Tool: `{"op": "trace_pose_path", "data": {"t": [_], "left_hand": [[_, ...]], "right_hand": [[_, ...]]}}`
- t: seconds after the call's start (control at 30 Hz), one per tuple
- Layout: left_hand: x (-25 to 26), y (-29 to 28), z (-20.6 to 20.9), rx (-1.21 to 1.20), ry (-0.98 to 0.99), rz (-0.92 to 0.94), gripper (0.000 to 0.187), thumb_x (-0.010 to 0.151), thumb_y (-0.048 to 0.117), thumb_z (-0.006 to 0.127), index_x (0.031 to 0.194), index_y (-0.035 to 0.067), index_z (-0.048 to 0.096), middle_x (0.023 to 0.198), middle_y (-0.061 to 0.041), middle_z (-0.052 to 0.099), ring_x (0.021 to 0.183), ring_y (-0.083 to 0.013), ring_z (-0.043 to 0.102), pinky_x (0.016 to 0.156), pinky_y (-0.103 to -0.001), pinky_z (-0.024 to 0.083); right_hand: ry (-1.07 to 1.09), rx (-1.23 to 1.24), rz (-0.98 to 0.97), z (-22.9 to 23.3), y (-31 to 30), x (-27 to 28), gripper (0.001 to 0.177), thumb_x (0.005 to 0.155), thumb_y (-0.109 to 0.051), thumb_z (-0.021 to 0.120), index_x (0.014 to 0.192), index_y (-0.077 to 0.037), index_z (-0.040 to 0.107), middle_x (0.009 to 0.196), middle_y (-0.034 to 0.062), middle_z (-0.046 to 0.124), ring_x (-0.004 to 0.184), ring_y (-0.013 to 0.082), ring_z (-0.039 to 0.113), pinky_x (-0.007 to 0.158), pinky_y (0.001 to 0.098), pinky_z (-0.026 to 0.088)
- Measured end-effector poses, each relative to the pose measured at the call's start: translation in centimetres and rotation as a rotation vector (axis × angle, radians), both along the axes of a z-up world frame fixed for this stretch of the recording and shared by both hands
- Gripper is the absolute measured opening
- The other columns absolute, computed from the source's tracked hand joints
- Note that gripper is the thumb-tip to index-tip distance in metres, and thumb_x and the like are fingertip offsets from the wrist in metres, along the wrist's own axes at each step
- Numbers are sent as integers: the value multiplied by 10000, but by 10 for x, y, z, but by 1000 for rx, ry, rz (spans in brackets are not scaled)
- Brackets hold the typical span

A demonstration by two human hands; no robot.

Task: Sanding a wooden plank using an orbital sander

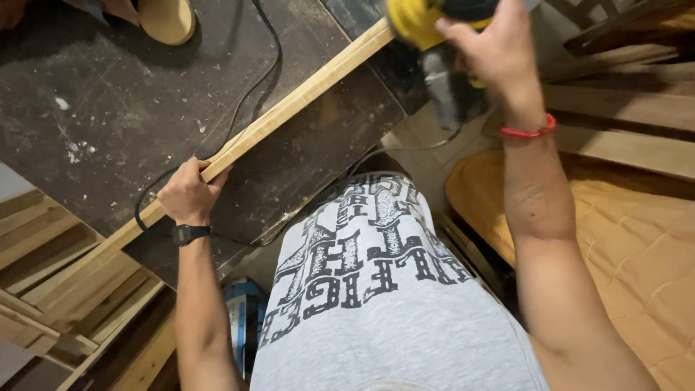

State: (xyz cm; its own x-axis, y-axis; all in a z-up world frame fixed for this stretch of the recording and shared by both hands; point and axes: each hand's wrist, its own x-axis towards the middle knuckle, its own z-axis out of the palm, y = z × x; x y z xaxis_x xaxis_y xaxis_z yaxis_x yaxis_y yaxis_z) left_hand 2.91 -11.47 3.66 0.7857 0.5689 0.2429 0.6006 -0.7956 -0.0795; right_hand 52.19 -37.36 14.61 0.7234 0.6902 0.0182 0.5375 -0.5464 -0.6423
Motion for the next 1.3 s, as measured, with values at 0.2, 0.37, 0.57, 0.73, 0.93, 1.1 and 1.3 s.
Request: {"op": "trace_pose_path", "data": {"t": [0.2, 0.37, 0.57, 0.73, 0.93, 1.1, 1.3], "left_hand": [[0, 1, 0, 5, -3, 5, 496, 961, 657, 713, 757, 216, 610, 642, 59, 597, 525, -135, 586, 424, -290, 345], [0, 1, -3, -31, -33, 0, 443, 954, 618, 714, 820, 200, 651, 683, 40, 623, 580, -157, 620, 445, -303, 380], [3, 7, 2, -8, -13, -10, 473, 961, 638, 718, 796, 201, 643, 666, 35, 605, 557, -162, 600, 435, -306, 364], [2, 19, -2, -25, 46, -21, 566, 953, 677, 723, 736, 181, 561, 646, 47, 588, 484, -122, 532, 395, -297, 366], [-3, 35, -11, 8, 115, -36, 595, 936, 675, 762, 717, 184, 508, 640, 38, 587, 495, -143, 541, 406, -310, 345], [-7, 36, -17, 21, 143, -12, 550, 895, 697, 754, 753, 204, 555, 658, 38, 625, 517, -157, 594, 404, -323, 372], [-7, 40, -16, -21, 169, -16, 710, 845, 838, 688, 709, 194, 423, 595, 67, 490, 470, -69, 435, 396, -262, 309]], "right_hand": [[256, 251, -47, 8, -14, 27, 238, 1099, -119, 748, 1076, -58, 519, 916, 82, 613, 574, 133, 608, 463, 267, 501], [-89, 226, -26, 6, -23, 27, 406, 991, -108, 789, 1209, 23, 472, 1130, 201, 525, 979, 314, 590, 776, 423, 532], [77, 126, -78, 0, -6, -28, 836, 895, -186, 909, 1415, 19, 287, 1337, 256, 526, 1212, 331, 531, 1048, 374, 396], [261, 78, 24, 29, 24, -90, 950, 796, -239, 840, 1471, -176, 174, 1375, 214, 582, 1164, 376, 651, 949, 394, 511], [387, 148, 183, 42, 45, -125, 930, 795, -193, 810, 1474, -218, 175, 1390, 151, 597, 1165, 407, 662, 927, 423, 549], [290, 138, 181, 36, 48, -99, 959, 773, -174, 777, 1497, -248, 151, 1415, 179, 591, 1101, 453, 669, 919, 465, 554], [62, 40, 91, -4, 42, -21, 633, 809, -283, 822, 1257, -11, 468, 1119, 213, 673, 918, 354, 669, 766, 410, 517]]}}
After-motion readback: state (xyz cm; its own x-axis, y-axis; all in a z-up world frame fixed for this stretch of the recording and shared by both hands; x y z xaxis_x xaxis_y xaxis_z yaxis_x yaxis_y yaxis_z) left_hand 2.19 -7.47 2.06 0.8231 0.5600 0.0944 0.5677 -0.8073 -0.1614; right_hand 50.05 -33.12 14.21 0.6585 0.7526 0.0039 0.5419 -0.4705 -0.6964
